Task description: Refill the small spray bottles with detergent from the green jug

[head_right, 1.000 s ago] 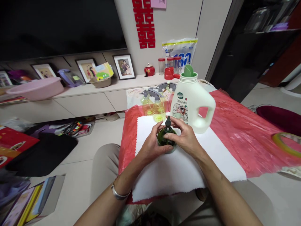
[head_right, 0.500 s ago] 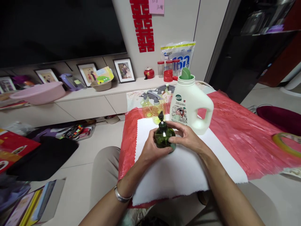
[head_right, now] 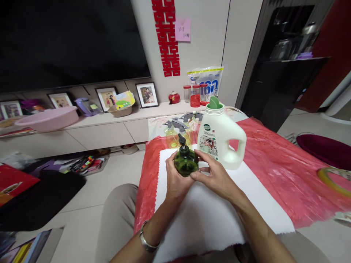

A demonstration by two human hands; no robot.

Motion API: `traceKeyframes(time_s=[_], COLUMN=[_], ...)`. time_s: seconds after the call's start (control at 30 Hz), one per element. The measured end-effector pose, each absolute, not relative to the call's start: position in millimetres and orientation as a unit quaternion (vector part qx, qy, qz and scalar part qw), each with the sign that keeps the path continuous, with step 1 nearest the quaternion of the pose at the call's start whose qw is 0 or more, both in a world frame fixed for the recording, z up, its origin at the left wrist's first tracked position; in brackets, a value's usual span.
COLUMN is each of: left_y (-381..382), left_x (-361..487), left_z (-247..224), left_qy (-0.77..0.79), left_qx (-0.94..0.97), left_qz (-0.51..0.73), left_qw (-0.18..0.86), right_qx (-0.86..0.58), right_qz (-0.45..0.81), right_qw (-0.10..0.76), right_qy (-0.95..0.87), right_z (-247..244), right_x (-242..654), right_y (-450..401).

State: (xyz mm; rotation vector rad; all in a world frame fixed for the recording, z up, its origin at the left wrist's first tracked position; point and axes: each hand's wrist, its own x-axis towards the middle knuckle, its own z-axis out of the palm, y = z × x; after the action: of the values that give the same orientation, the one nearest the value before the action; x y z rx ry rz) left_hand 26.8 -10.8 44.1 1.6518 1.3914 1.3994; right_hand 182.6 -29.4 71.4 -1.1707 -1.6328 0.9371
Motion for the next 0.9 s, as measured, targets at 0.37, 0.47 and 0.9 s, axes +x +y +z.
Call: traceKeyframes(time_s=[0.37, 0.47, 0.9], left_y=[-21.1, -21.5, -18.0], left_x=[31.0, 29.2, 15.7], left_z=[19.9, 25.9, 40.2], left_qy=[0.354, 0.275, 0.075], left_qx=[0.680, 0.608, 0.333], left_qz=[0.563, 0.522, 0.466], left_qw=[0.307, 0.531, 0.816], right_qx=[-0.502, -0.464, -0.463], right_qz=[0.303, 0.335, 0.315], right_qw=[0.478, 0.494, 0.517], right_qy=[-0.654, -0.655, -0.648], right_z=[75.3, 86.1, 101.4], right_x=[183.7, 200.2, 214.6], right_y=[-28.6, -36.3, -50.2])
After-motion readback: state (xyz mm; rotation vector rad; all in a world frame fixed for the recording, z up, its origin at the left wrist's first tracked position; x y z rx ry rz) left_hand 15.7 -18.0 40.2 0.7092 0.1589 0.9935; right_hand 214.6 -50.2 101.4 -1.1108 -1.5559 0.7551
